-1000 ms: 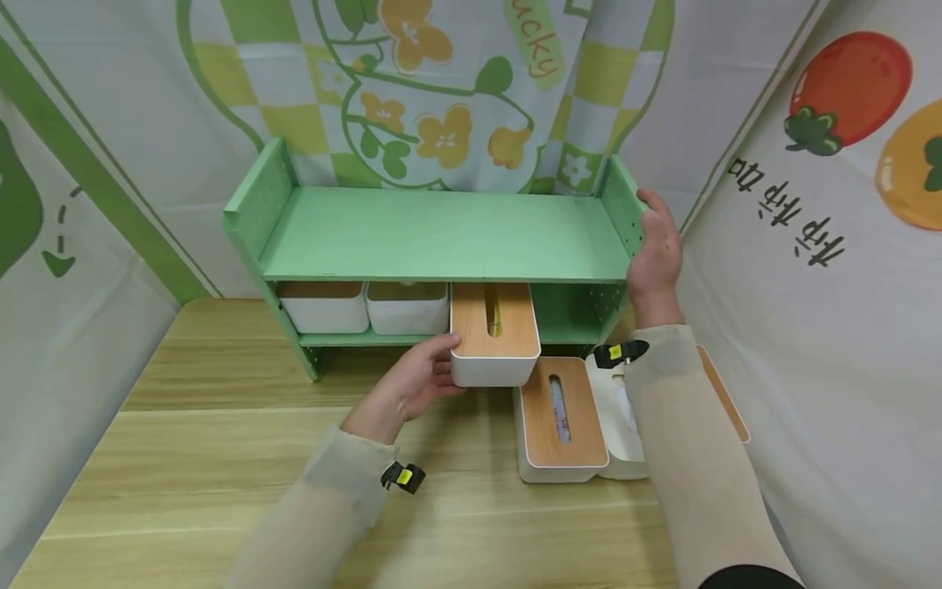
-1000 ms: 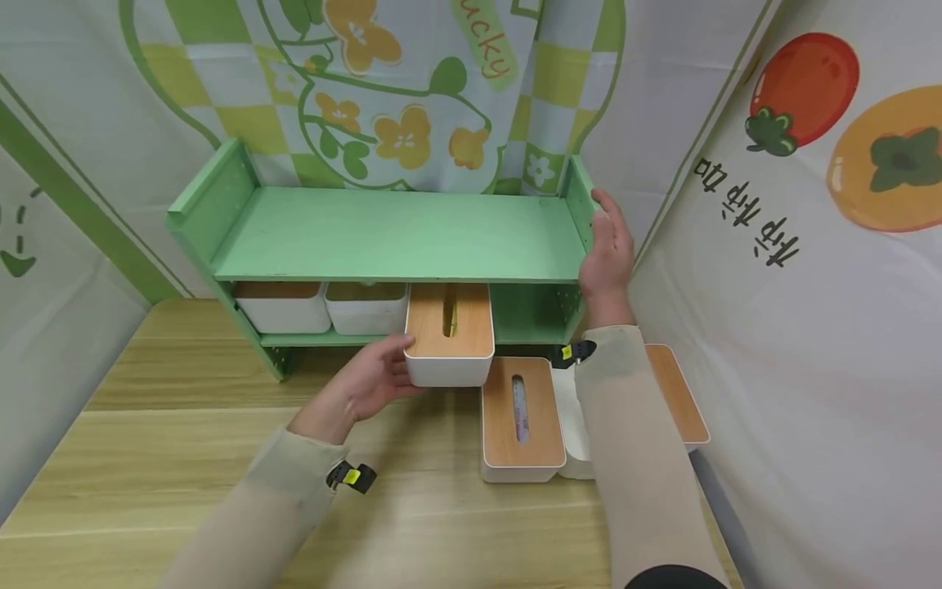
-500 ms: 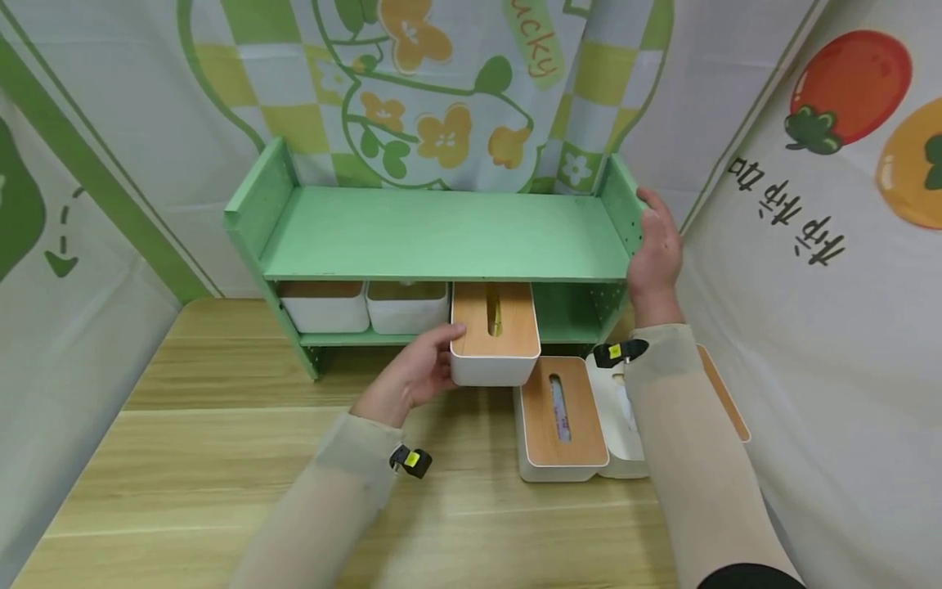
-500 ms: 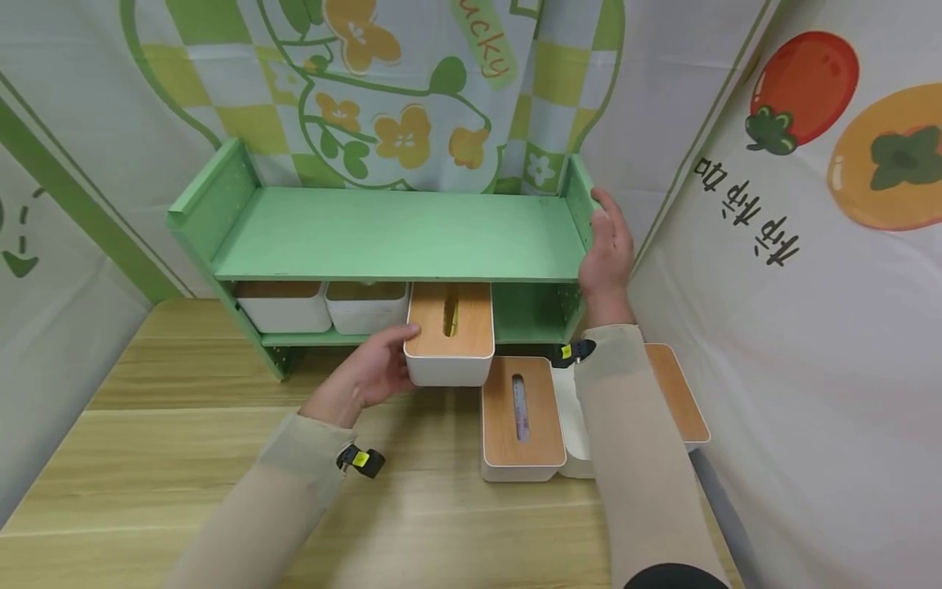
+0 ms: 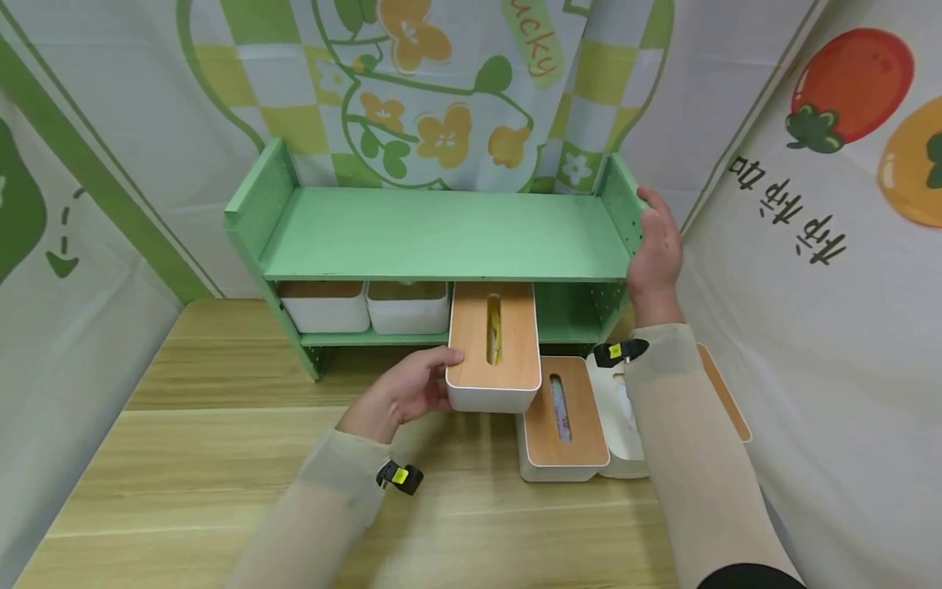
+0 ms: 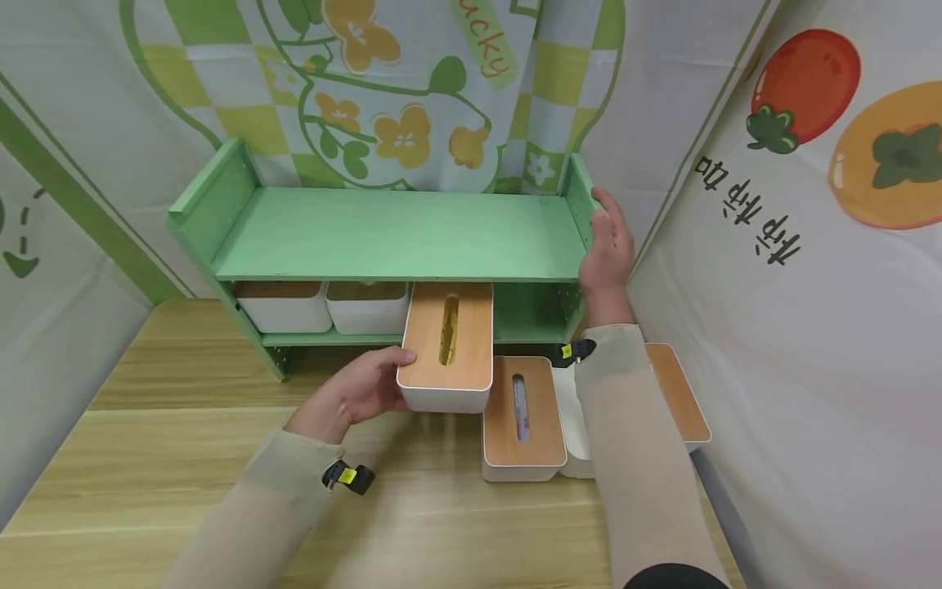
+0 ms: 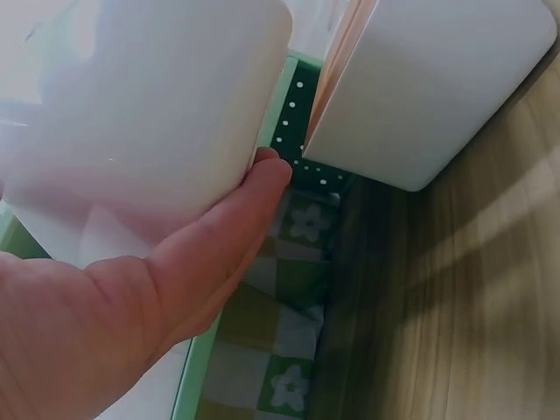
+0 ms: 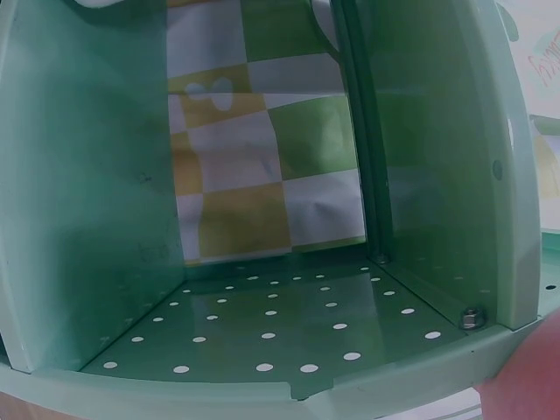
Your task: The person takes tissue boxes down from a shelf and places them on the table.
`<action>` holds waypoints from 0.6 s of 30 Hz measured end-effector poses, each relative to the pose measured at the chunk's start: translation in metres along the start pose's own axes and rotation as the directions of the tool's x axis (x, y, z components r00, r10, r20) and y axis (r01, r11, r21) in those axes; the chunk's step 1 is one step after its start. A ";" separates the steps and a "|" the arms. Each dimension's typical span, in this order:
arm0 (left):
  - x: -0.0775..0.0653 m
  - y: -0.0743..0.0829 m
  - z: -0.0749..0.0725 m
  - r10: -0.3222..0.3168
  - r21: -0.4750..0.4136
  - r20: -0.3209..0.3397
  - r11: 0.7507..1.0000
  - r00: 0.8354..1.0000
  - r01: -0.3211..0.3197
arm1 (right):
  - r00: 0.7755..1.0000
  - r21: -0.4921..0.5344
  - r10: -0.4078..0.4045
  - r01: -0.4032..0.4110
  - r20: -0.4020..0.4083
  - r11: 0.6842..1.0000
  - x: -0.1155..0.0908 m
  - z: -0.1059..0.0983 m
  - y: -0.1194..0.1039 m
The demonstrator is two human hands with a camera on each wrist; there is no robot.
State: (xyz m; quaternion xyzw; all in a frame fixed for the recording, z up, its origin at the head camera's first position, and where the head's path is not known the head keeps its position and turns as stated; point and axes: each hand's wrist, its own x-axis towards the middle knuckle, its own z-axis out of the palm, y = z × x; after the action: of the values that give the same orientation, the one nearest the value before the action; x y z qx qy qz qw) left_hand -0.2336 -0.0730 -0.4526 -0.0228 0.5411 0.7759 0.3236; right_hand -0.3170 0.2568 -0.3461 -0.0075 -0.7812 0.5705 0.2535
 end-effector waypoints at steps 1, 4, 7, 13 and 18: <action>-0.002 -0.002 -0.001 0.002 0.000 0.012 1.000 1.000 -0.002 | 1.000 -0.001 -0.003 0.003 0.000 1.000 0.000 0.000 0.000; -0.011 -0.006 -0.003 0.015 0.027 0.050 1.000 0.999 -0.017 | 1.000 -0.005 -0.010 0.010 0.002 1.000 -0.001 0.000 0.001; -0.021 -0.013 -0.007 0.025 0.066 0.080 0.997 0.997 -0.030 | 1.000 0.002 -0.012 0.012 0.004 1.000 -0.002 0.000 0.000; -0.047 -0.026 -0.020 0.023 0.086 0.098 0.996 0.995 -0.032 | 1.000 0.016 -0.018 0.018 0.004 1.000 -0.001 0.000 0.001; -0.067 -0.031 -0.031 0.035 0.093 0.097 0.995 0.995 -0.044 | 1.000 0.015 -0.018 0.018 -0.003 1.000 0.000 -0.001 0.002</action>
State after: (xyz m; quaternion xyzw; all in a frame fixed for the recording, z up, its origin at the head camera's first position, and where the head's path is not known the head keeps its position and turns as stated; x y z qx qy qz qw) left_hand -0.1741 -0.1246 -0.4656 0.0404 0.5616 0.7558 0.3342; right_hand -0.3169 0.2581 -0.3476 0.0008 -0.7765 0.5741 0.2596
